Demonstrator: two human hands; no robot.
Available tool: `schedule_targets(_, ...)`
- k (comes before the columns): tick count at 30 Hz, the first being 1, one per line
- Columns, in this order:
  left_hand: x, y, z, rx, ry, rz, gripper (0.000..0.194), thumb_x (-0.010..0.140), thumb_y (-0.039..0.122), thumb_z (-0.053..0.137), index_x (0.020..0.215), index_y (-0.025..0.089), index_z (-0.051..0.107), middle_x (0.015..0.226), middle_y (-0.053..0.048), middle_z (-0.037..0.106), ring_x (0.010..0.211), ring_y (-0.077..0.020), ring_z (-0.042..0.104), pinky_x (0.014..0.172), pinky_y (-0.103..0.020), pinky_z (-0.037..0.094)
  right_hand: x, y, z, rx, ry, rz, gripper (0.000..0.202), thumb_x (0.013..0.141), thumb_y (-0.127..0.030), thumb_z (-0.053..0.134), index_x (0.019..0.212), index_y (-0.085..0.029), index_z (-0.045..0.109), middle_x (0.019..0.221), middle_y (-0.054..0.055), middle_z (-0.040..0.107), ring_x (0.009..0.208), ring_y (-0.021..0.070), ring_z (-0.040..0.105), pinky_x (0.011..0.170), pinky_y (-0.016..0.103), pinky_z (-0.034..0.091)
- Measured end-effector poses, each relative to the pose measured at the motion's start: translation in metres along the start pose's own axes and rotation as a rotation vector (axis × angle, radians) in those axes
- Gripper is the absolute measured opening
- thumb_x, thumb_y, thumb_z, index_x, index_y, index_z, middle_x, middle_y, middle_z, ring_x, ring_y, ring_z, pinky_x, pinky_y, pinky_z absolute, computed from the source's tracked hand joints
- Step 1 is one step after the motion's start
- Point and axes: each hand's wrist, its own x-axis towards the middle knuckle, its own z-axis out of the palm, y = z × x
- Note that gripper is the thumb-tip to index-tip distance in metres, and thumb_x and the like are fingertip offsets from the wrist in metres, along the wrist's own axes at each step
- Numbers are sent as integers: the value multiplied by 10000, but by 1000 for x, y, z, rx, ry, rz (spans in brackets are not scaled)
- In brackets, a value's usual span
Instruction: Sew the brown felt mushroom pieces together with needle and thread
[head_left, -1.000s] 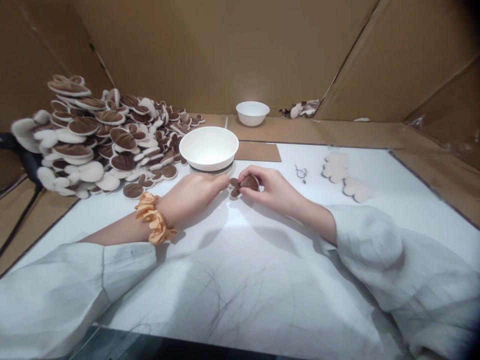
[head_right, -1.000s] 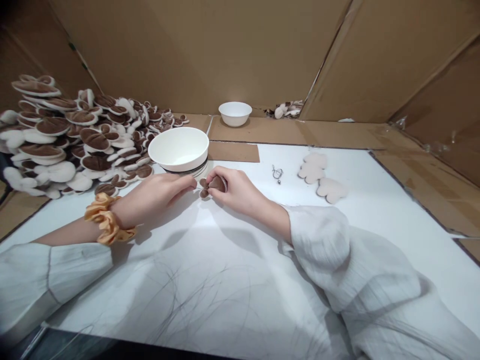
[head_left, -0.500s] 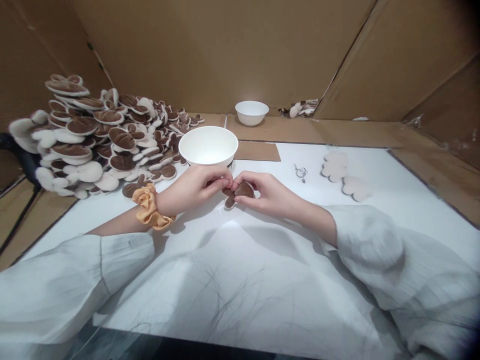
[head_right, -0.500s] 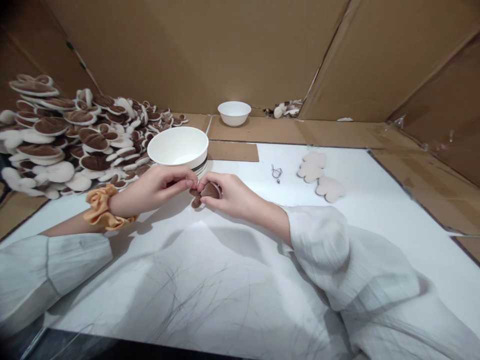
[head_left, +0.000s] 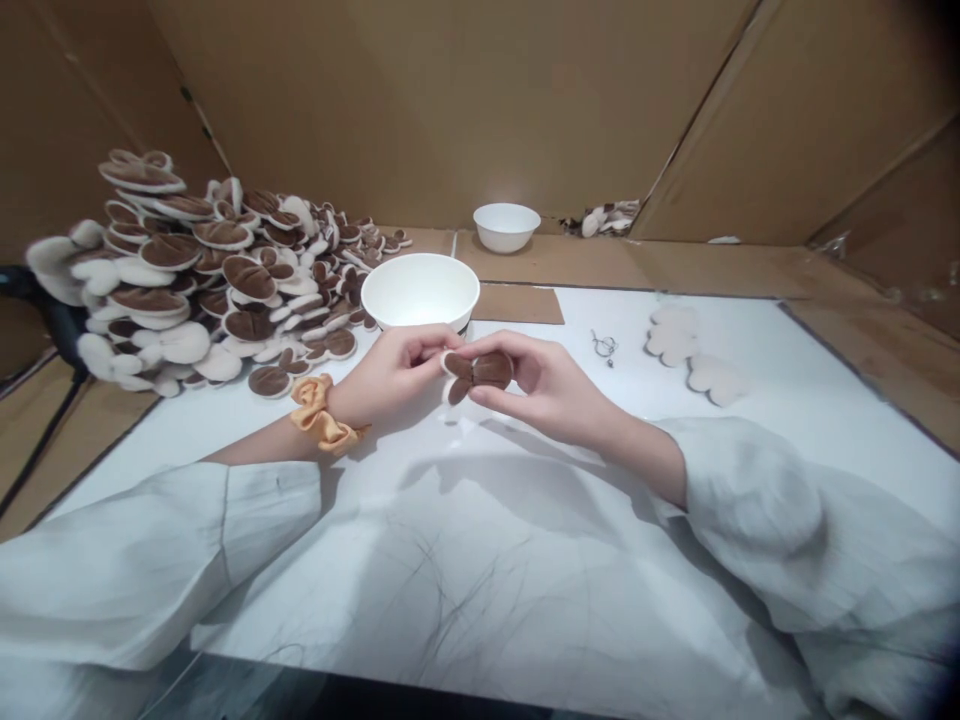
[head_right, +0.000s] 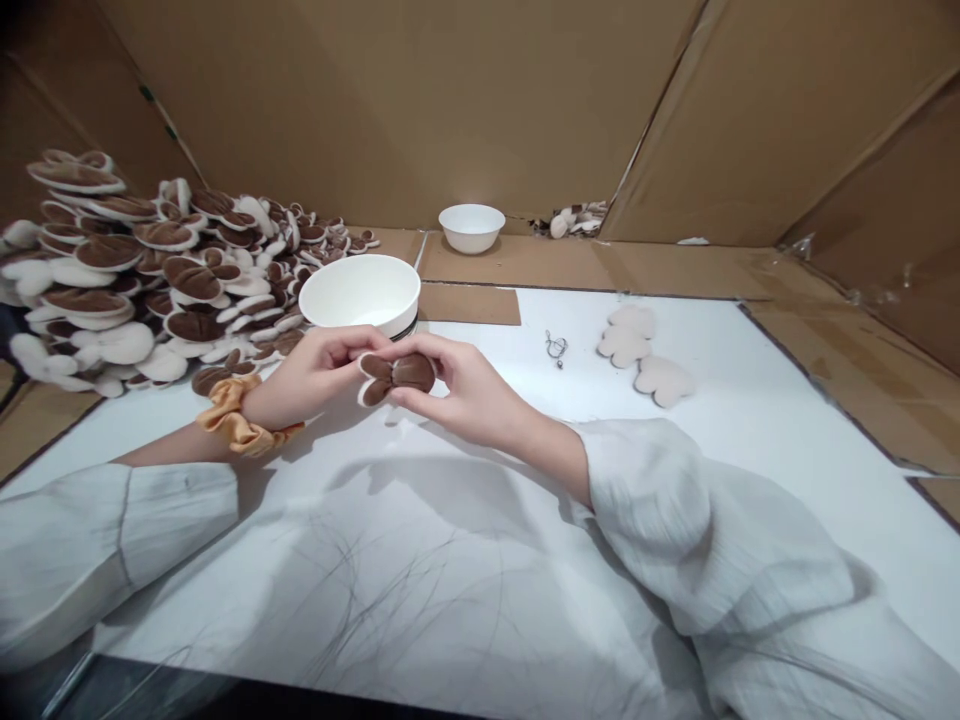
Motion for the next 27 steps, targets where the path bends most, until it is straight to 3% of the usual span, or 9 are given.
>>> schedule_targets(4,-2,-2,10,43,47,31,216,836,262,428,737,123,561,595,17,467,523,-76,370,473,-191,280,3,3,3,67,155,94,173,741,-199,608,903,-167,558,817,31,607,755,153,581,658,300,448)
schedule_targets(8,-4,-5,14,160,39,100,217,862,249,396,804,131,569,652,9,497,556,-82,377,502,-196,297,5,4,6,182,276,190,168,710,-196,620,860,-159,554,726,0,581,638,103,528,609,268,435)
schedule_targets(17,-4,-8,17,278,53,153,191,877,228,389,811,145,548,654,25,514,552,-79,389,559,-191,332,9,10,9,241,472,237,163,694,-220,606,804,-165,499,634,-36,533,568,78,482,569,245,398)
schedule_targets(27,-7,-6,26,252,45,61,182,881,270,396,899,151,534,669,14,584,527,-86,470,535,-189,358,7,18,15,264,435,314,240,740,-275,569,824,-208,355,607,-60,517,514,86,494,526,251,426)
